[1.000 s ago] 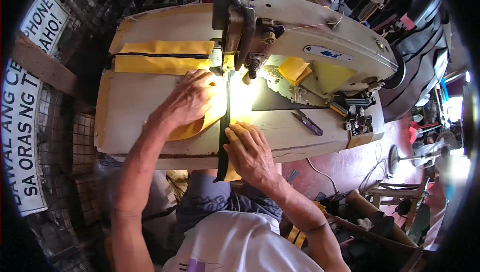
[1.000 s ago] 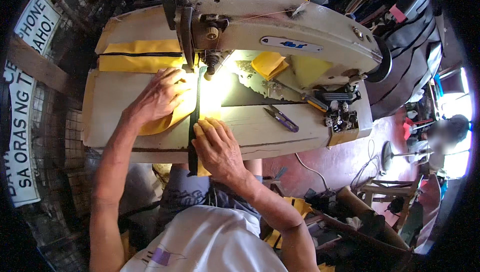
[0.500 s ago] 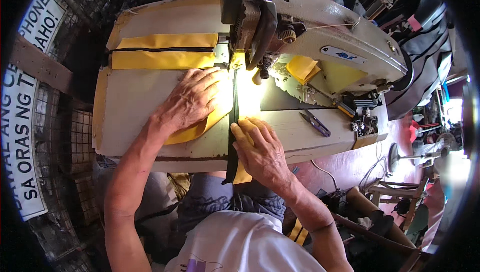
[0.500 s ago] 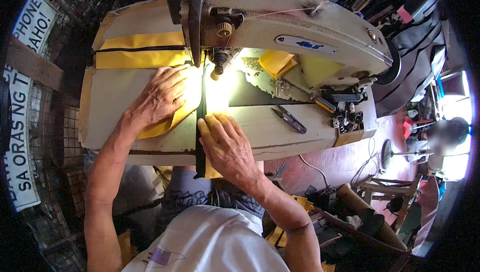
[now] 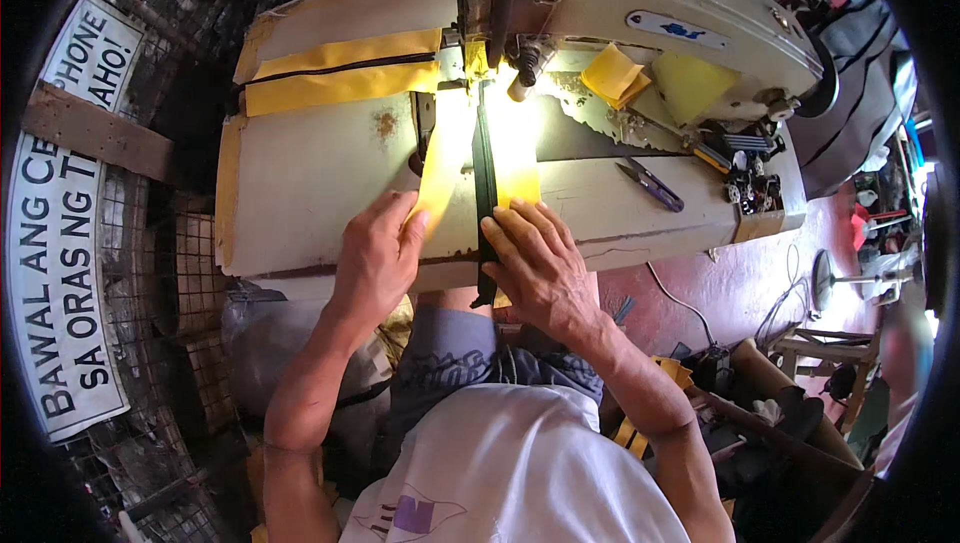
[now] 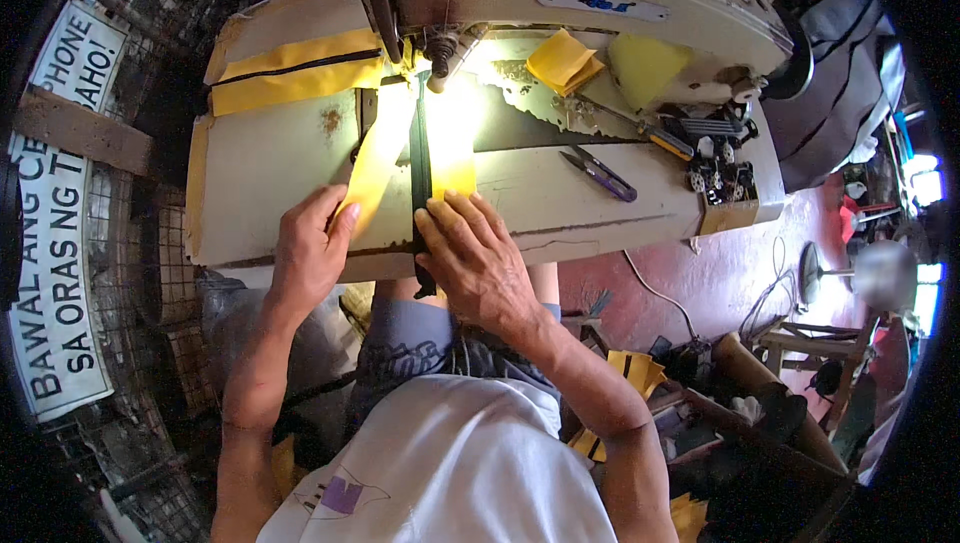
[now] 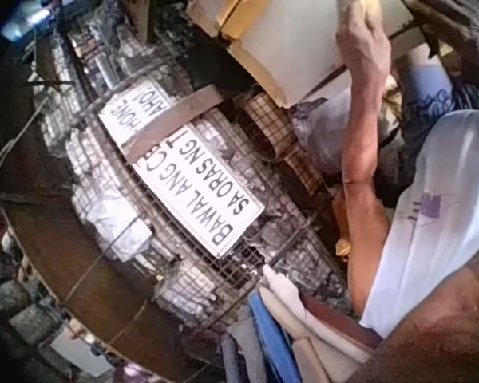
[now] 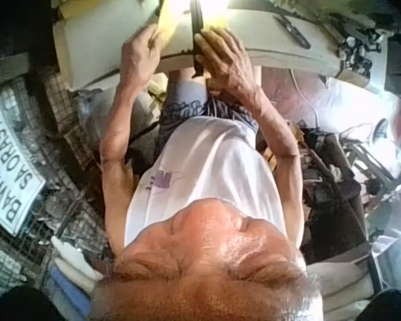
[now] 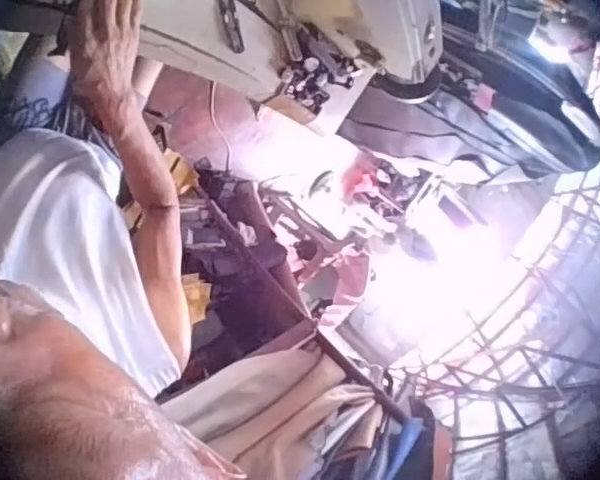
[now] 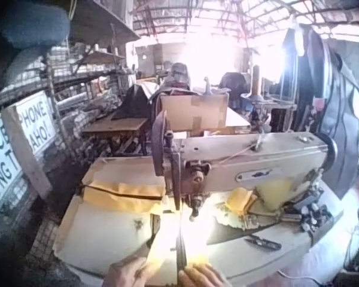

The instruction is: Sew yellow and black leather components using an industrial sewing machine.

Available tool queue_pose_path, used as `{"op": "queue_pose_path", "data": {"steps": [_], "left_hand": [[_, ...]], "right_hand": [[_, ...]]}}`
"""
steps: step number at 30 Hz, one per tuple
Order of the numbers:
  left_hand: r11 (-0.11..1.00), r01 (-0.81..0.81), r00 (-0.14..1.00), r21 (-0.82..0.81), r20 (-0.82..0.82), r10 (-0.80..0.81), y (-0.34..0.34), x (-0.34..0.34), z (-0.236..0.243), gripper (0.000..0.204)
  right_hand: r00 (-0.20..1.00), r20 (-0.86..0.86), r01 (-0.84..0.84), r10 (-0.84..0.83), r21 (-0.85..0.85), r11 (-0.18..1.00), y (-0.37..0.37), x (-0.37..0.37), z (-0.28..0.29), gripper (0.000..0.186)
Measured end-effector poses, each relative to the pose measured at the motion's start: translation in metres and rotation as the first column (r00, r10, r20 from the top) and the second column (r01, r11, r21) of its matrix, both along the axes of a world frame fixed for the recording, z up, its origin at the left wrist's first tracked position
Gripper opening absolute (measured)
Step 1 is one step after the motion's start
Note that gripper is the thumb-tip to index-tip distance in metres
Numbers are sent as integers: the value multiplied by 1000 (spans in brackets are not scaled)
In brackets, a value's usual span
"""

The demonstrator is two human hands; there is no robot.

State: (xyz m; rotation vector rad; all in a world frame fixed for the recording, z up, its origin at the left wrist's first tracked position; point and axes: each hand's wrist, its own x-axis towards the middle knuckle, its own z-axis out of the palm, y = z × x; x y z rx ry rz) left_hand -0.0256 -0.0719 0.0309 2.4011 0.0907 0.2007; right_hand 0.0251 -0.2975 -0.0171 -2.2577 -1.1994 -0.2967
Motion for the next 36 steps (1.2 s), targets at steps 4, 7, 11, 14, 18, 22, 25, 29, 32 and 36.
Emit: {"op": "queue_pose_path", "data": {"steps": [4, 7, 11, 14, 18, 22, 25, 29, 32, 36], "left_hand": [[666, -128, 977, -735, -208, -41, -23, -24, -19, 27], [654, -242, 960, -716, -273, 56, -33, -36, -33, 31], [736, -255, 962, -627, -240, 128, -47, -47, -27, 37], [703, -195, 979, -684, -182, 94, -50, -49, -34, 39], [726, -180, 982, -663, -169, 89, -49, -49, -39, 39], [843, -147, 986, -518, -146, 82, -43, -47, -33, 36], [975, -203, 977, 90, -44, 208, -39, -25, -9, 32], [830, 70, 867, 554, 378, -325, -13, 38, -8, 34], [788, 214, 868, 577, 258, -425, 9, 66, -27, 35], [726, 280, 840, 628, 206, -502, 19, 66, -31, 35]], "right_hand": [[1000, 18, -7, 6, 44, 999, 4, -2, -7, 52], [999, 48, -1, -1, 42, 999, 2, -2, -7, 50], [1000, 21, -1, -1, 86, 996, 0, -2, -8, 51], [1000, 22, 0, -2, 81, 997, 1, -2, -7, 51], [998, 59, -8, 5, 40, 999, 1, -1, -6, 50], [995, 97, -13, 10, 25, 1000, 1, 0, -10, 49], [993, 120, 4, -2, -13, 1000, -2, -2, -11, 50], [996, 84, 16, -12, -42, 999, 2, -7, -4, 50], [996, 87, 4, 3, -77, 997, 5, -11, 6, 53], [998, 61, 8, -1, -103, 995, 5, -11, 12, 52]]}}
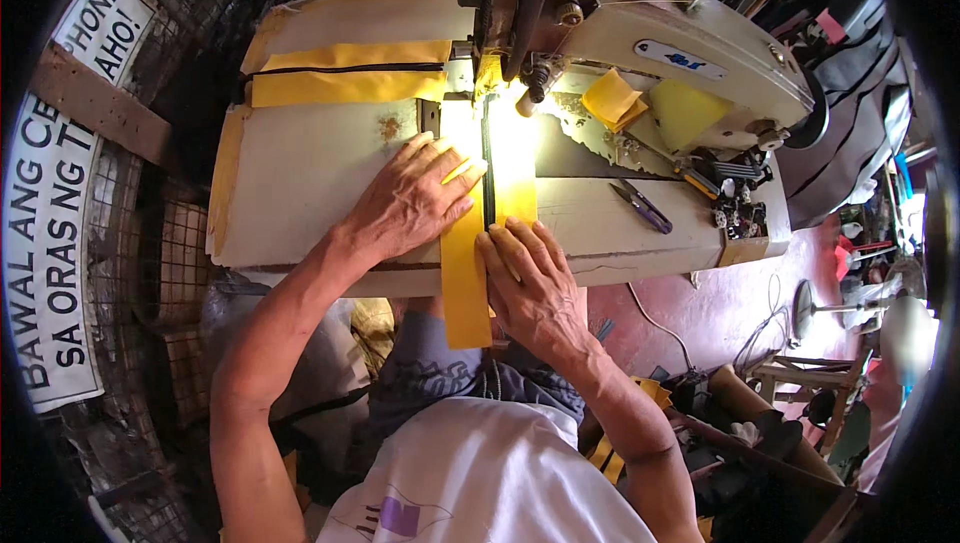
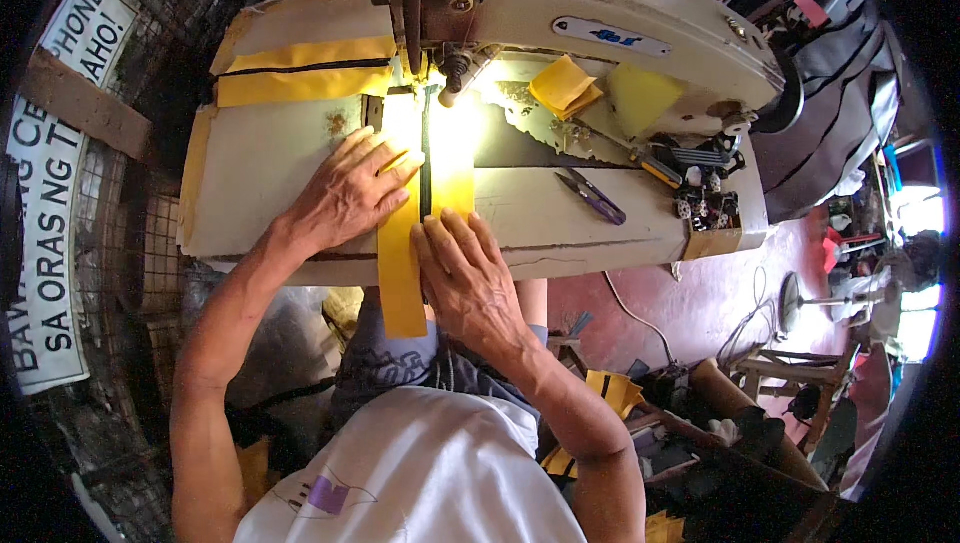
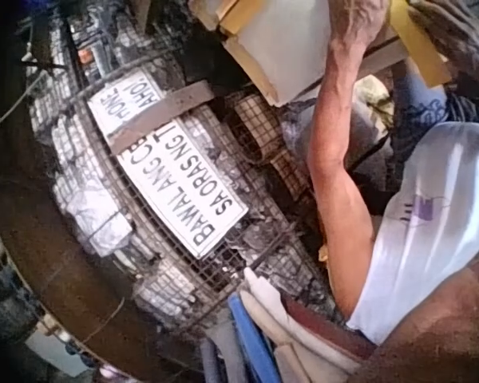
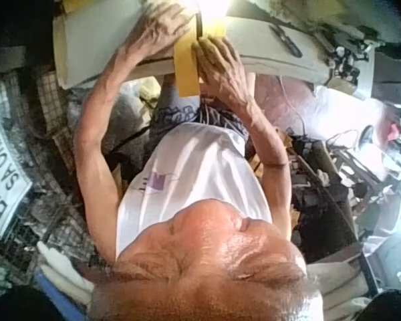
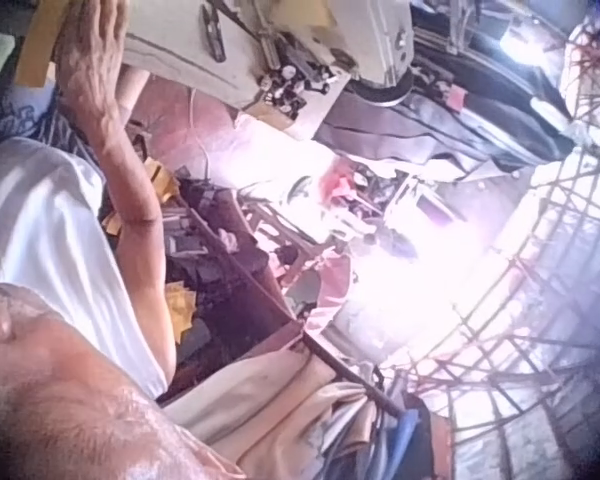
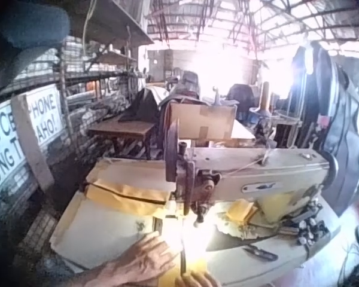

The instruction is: Sew yellow and black leather components using an industrial sewing machine.

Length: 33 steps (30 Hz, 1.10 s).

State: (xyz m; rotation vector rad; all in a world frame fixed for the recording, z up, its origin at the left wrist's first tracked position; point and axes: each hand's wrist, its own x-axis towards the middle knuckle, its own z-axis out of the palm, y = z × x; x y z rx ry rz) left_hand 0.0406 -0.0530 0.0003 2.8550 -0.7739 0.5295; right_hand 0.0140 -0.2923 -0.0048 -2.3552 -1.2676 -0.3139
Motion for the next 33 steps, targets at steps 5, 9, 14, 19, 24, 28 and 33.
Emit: {"op": "queue_pose_path", "data": {"steps": [5, 9, 14, 19, 24, 28, 33], "left_hand": [[999, 8, 996, -35, -85, -11, 0, 0, 9, 38], [996, -11, 994, -83, -106, 2, -2, 4, 6, 41], [998, 3, 999, -70, -33, -5, 3, 21, 4, 34], [999, -15, 1000, 49, -13, 16, 4, 18, 9, 33], [999, -31, 991, -43, -130, 25, -3, 4, 9, 38], [998, -38, 994, -58, -104, 32, -3, 5, 3, 38], [996, -50, 997, -71, -66, 45, 2, 21, -5, 37]], "right_hand": [[999, -23, -26, 25, -32, 999, -2, 6, 6, 52], [999, -26, -40, 38, -51, 998, -3, 13, 6, 53], [998, -50, -47, 47, 4, 999, 7, 31, 11, 53], [998, -48, -37, 38, 22, 999, 18, 39, 10, 50], [999, -44, -13, 13, 6, 1000, 17, 37, 11, 48], [999, -34, -8, 8, 2, 1000, 15, 39, 11, 48], [998, -60, -10, 12, 40, 999, 21, 58, 13, 46]]}}
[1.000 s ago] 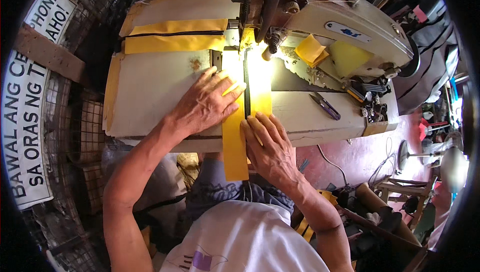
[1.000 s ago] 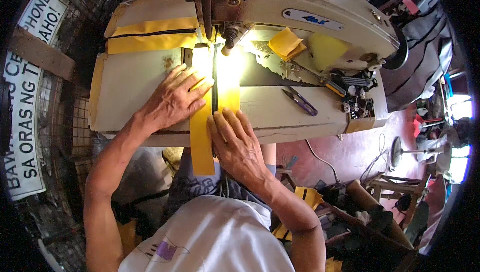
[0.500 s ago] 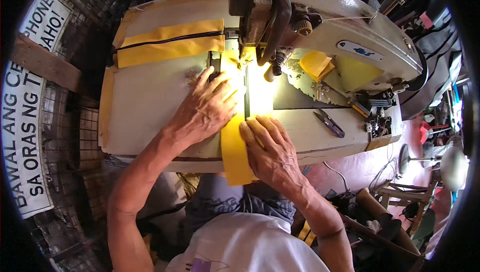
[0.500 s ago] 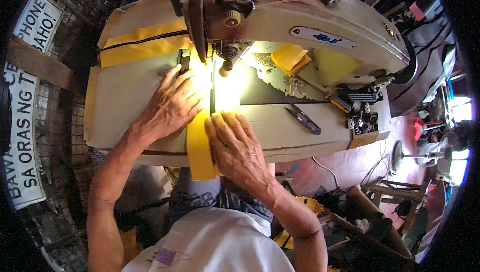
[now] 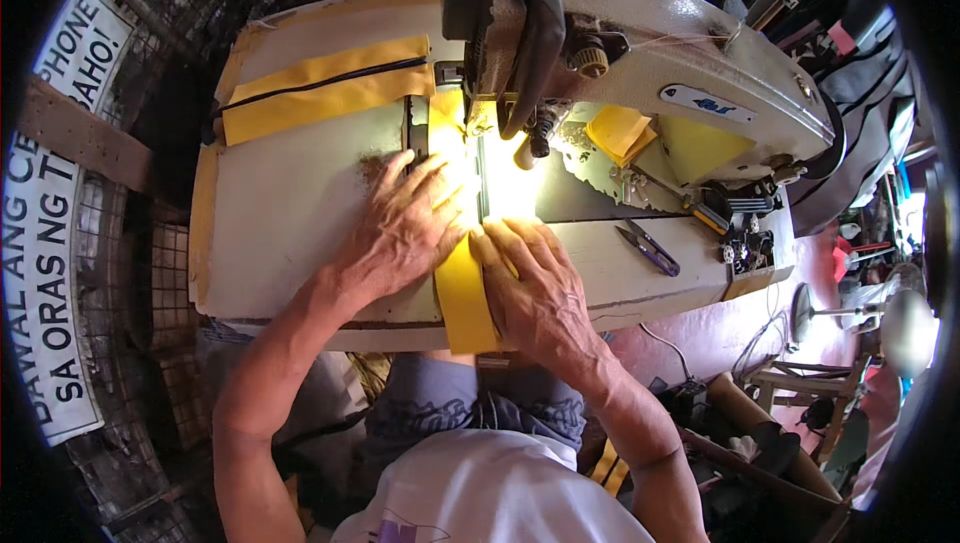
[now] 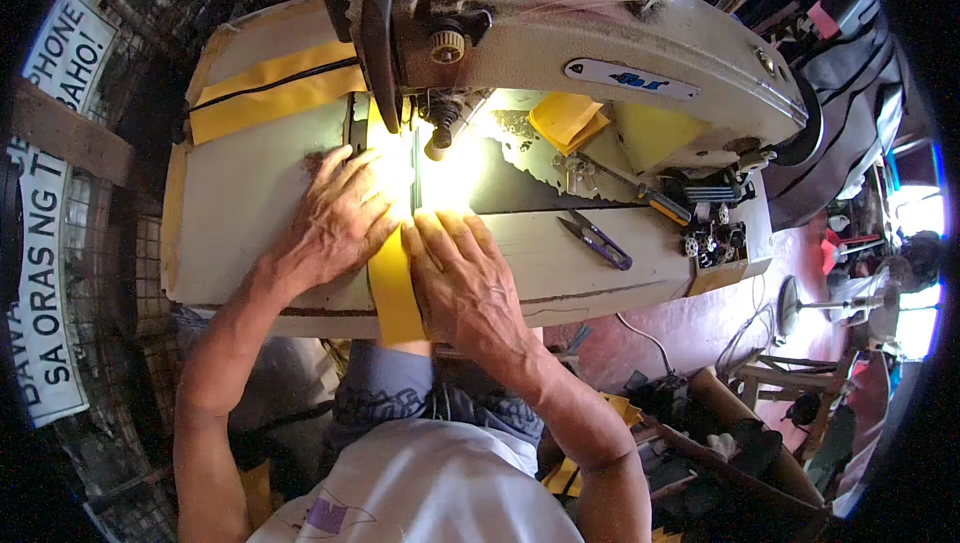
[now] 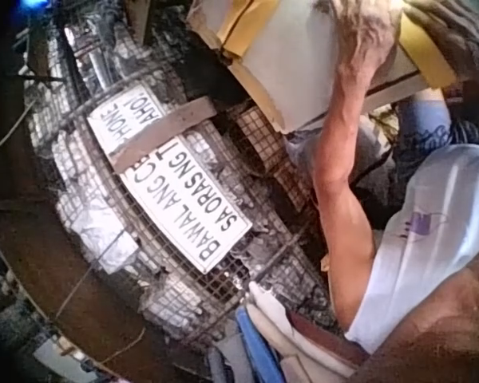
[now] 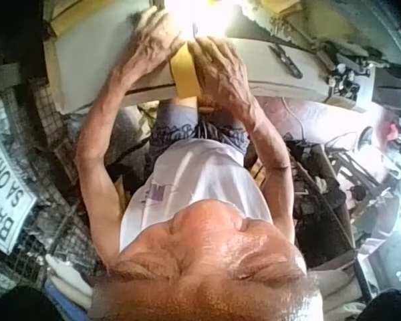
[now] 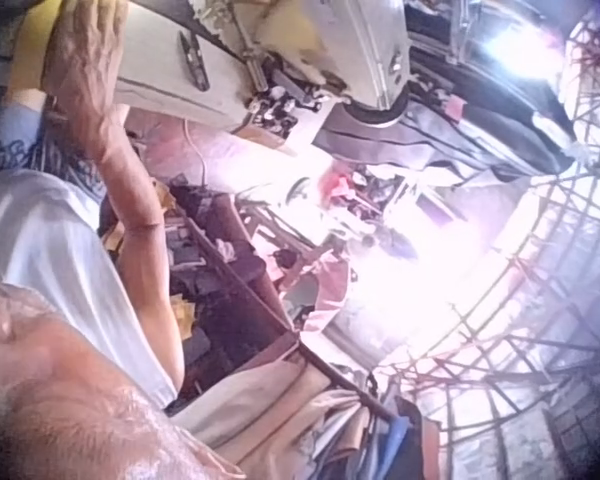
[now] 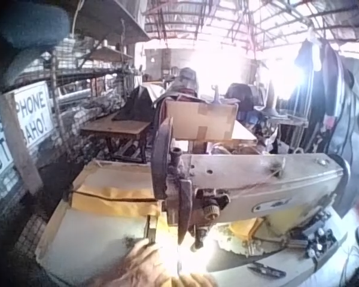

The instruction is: Sew yellow and black leather components using an industrial sewing machine.

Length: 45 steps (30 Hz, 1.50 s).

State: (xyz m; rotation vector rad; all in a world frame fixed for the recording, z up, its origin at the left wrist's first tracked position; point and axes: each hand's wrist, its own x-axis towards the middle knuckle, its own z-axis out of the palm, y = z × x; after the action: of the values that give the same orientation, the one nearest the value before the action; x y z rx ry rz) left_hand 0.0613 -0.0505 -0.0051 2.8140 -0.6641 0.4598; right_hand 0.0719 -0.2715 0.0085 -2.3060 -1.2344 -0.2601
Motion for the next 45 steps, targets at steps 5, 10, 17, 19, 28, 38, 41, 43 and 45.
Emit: {"op": "queue_pose_path", "data": {"steps": [5, 10, 17, 19, 28, 38, 41, 43, 45], "left_hand": [[1000, 1, 1000, -2, 20, -1, 0, 7, 3, 35], [1000, 0, 1000, 27, 23, 0, 6, 9, -1, 35], [997, -14, 1000, 79, 6, 13, -11, -26, 19, 44], [999, 36, 996, -3, -82, -36, -20, -56, 25, 50], [976, 123, 992, -179, 6, -124, -21, -74, -2, 32], [848, 32, 997, -529, -44, -66, -16, -77, -6, 30], [907, 60, 998, -416, -3, -68, -18, -78, -9, 31], [938, 86, 996, -335, 28, -81, -19, -78, -10, 31], [950, 85, 996, -300, 22, -83, -20, -79, -9, 31]], "right_hand": [[999, 40, -18, 19, -32, 999, 0, 7, -6, 57], [1000, 15, 18, -18, -7, 1000, 5, 9, -3, 44], [993, 62, 101, -102, 29, 994, -1, -3, 0, 41], [996, 25, 83, -84, 55, 995, -17, -30, -7, 43], [1000, 11, 16, -19, 197, 980, -28, -59, -35, 44], [998, 52, 39, -47, 142, 989, -27, -62, -37, 51], [997, 73, 22, -34, 149, 989, -28, -63, -40, 51], [996, 87, 21, -35, 156, 988, -28, -63, -43, 52], [991, 133, 11, -33, 159, 987, -28, -62, -46, 54]]}}
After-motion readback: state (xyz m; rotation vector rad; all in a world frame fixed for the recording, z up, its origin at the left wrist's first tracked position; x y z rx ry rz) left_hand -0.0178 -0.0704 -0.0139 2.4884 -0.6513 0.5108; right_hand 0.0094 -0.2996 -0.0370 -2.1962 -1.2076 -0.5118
